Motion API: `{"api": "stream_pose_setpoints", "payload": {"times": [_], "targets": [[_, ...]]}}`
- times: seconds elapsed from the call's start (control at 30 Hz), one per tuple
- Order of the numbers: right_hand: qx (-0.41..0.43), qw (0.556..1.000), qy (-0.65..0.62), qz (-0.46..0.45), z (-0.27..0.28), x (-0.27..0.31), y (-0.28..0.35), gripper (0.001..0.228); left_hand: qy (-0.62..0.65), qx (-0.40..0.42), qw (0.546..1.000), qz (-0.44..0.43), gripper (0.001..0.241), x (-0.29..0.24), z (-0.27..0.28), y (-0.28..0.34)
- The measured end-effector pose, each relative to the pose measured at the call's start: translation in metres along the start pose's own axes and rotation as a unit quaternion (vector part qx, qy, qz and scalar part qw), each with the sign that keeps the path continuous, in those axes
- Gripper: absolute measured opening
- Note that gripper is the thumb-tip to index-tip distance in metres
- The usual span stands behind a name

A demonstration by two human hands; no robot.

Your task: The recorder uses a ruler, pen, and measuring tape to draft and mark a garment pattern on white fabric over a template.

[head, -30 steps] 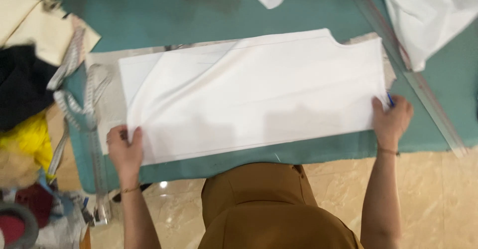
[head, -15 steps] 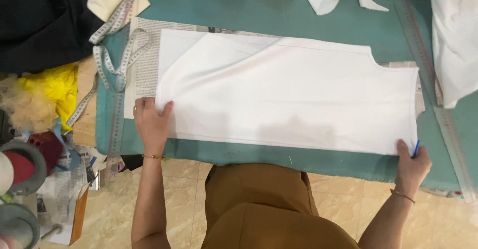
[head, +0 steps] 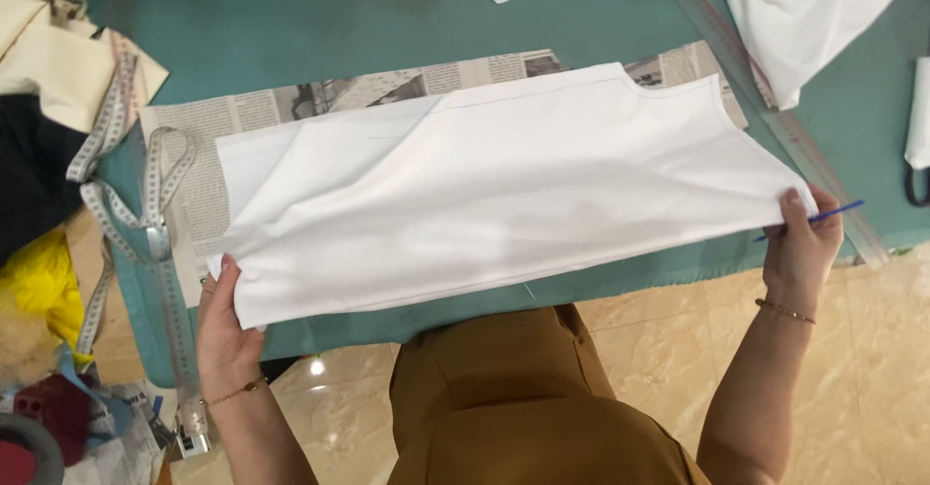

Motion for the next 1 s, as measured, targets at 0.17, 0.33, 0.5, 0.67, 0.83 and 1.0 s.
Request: {"api": "stream_pose_setpoints", "payload": {"times": [0.17,0.33,0.5,0.67,0.83,1.0], "targets": [[0.017,0.998,0.056,0.002,-0.033,0.010,-0.022,0.031,-0.047,0.038,0.998,-0.025,0.050,-0.019,-0.027,-0.032],[0.064,0.992,0.081,0.068,-0.060,0.031,-0.107,0.032,-0.131,0.041,0.986,-0.099,0.047,-0.085,-0.064,-0.087],[0.123,0.966,0.023,0.227,-0.036,0.073,-0.164,0.028,-0.168,0.177,0.931,-0.272,0.034,-0.161,-0.102,-0.070],[0.056,0.987,-0.006,0.147,-0.072,0.112,-0.102,0.025,-0.211,0.085,0.917,-0.328,0.040,-0.159,-0.134,-0.020],[0.051,0.976,0.187,0.099,-0.015,0.031,-0.064,0.020,-0.367,0.027,0.896,-0.250,0.057,-0.051,-0.039,-0.067],[0.070,0.946,0.309,0.066,0.027,-0.023,-0.037,0.021,-0.418,0.023,0.894,-0.159,0.056,-0.002,-0.052,-0.046]]}}
Point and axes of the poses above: each hand's wrist, its own y-axis away from the middle knuckle, its own z-axis out of the back of the hand, x = y × z, the point moved 2 cm from there along -y, towards the middle knuckle, and after that the axes turned 8 degrees about x, right-handed, at the moved point
